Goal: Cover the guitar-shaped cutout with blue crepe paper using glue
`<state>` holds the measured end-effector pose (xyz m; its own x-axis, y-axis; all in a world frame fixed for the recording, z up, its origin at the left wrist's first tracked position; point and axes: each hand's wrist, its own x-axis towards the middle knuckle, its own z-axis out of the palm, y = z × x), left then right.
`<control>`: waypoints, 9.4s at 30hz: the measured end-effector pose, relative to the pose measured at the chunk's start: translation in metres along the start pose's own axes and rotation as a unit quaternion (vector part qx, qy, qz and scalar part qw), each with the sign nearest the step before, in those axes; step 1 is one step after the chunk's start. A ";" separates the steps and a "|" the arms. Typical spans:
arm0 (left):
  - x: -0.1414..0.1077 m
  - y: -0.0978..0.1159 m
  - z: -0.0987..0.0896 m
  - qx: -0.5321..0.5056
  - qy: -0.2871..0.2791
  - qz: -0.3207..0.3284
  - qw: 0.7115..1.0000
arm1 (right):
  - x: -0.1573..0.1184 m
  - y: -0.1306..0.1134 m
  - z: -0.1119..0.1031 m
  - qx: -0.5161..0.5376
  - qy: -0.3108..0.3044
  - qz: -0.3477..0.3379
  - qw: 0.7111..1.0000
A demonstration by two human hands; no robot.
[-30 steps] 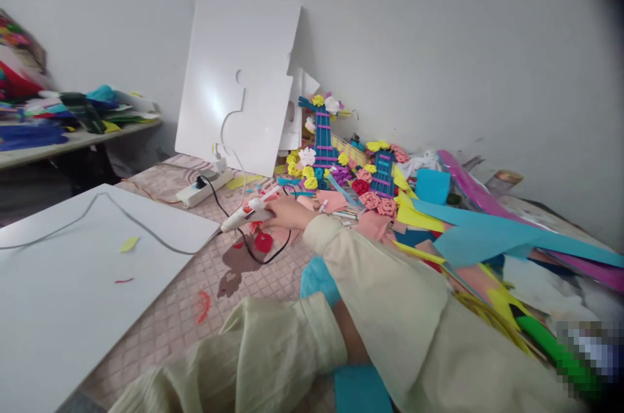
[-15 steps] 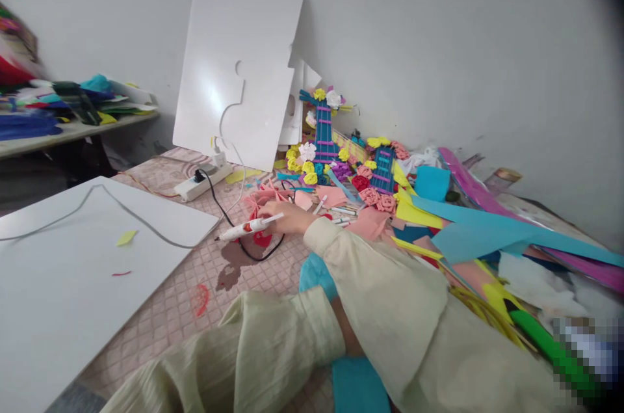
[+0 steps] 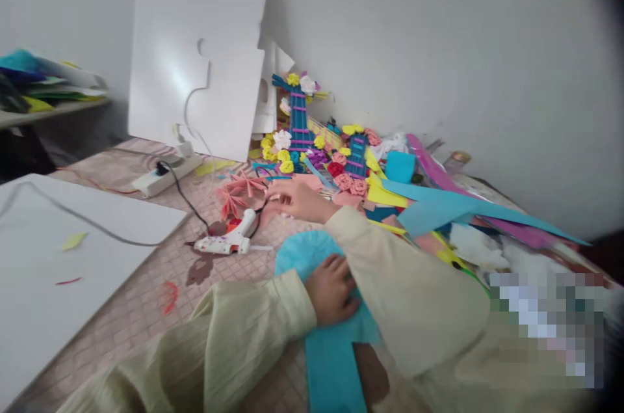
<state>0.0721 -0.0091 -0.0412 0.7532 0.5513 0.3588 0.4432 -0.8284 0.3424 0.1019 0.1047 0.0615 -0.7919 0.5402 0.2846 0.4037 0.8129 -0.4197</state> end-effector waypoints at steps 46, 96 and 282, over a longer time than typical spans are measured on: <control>0.003 -0.004 -0.005 0.068 -0.065 0.022 0.995 | -0.445 -0.096 -0.068 -0.188 0.156 0.652 0.718; 0.004 0.001 -0.006 0.051 -0.052 0.021 0.997 | -0.291 -0.058 0.034 -0.063 0.232 0.456 0.857; 0.011 0.037 -0.052 -0.345 -0.009 -0.085 0.935 | -0.275 -0.097 -0.026 0.333 0.254 0.434 0.797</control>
<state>0.0718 -0.0285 0.0204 0.7115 0.6620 0.2358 0.1428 -0.4647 0.8739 0.2922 -0.1166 0.0461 0.0108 0.9926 -0.1212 0.2316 -0.1204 -0.9653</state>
